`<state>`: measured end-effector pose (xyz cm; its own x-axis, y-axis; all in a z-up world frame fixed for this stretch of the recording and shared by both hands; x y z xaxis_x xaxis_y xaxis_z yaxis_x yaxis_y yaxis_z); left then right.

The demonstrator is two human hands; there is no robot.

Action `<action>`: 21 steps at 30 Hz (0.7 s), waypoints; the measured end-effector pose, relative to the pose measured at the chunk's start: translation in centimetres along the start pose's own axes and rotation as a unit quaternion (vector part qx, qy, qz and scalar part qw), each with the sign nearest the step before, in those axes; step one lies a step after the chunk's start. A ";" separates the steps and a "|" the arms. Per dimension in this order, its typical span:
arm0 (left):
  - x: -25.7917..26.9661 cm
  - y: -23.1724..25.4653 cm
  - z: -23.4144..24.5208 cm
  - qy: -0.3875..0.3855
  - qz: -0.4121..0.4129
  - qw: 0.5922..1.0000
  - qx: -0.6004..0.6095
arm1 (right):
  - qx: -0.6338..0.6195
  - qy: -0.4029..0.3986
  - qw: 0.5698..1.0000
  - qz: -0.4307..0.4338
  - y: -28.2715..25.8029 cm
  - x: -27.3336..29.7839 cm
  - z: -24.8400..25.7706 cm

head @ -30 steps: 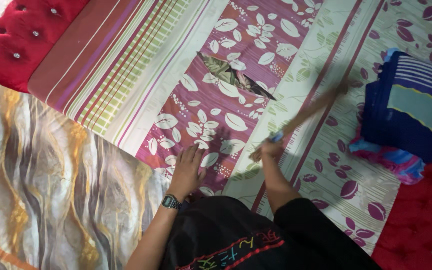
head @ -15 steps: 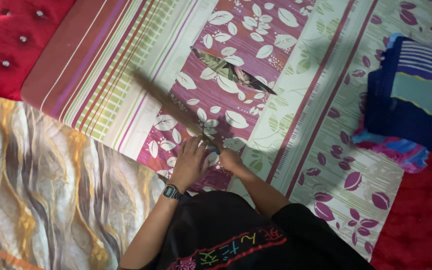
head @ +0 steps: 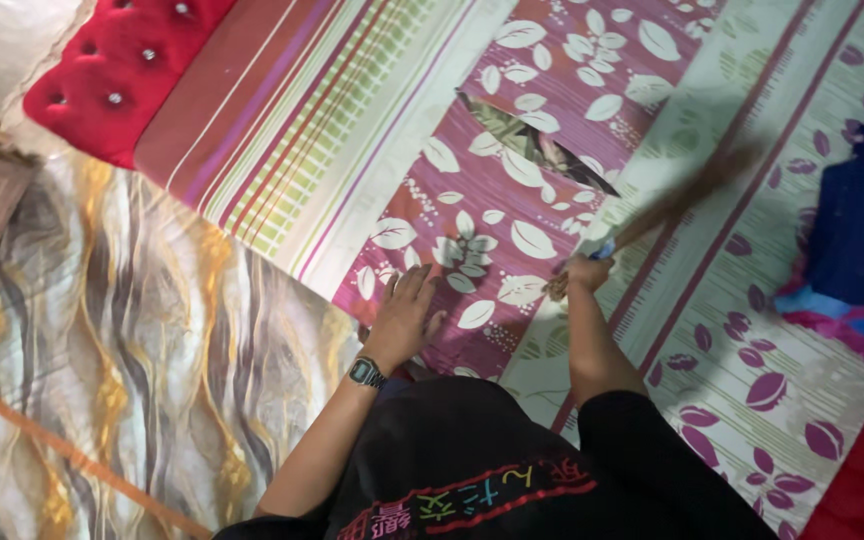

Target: The person sweeps a patterned bedsheet with a small hand broom, moving systematically across the surface to remove dust. The camera is mounted on the person's head, providing a first-person view of the sweeping action.

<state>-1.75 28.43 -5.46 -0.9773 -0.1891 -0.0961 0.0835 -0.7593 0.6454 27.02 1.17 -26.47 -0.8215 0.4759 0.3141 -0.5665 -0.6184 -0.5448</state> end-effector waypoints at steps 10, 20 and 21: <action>1.3 -1.1 0.8 0.018 0.030 0.999 0.003 | 0.313 -0.421 0.794 0.307 5.4 15.8 -7.4; 1.0 -0.6 0.4 0.039 0.038 0.999 0.000 | 0.294 -0.383 0.768 0.421 1.2 15.0 -5.5; 1.1 -0.7 0.4 0.038 0.046 0.998 0.003 | 0.262 -0.375 0.825 0.331 0.5 13.2 -5.0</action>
Point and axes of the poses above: each hand's wrist, its own x-axis away from the middle knuckle, its own z-axis out of the back of the hand, y = z × x, the point moved 3 cm from there along -x, towards the middle knuckle, and after that the axes turned 7 degrees about -z, right-handed, at the moved point
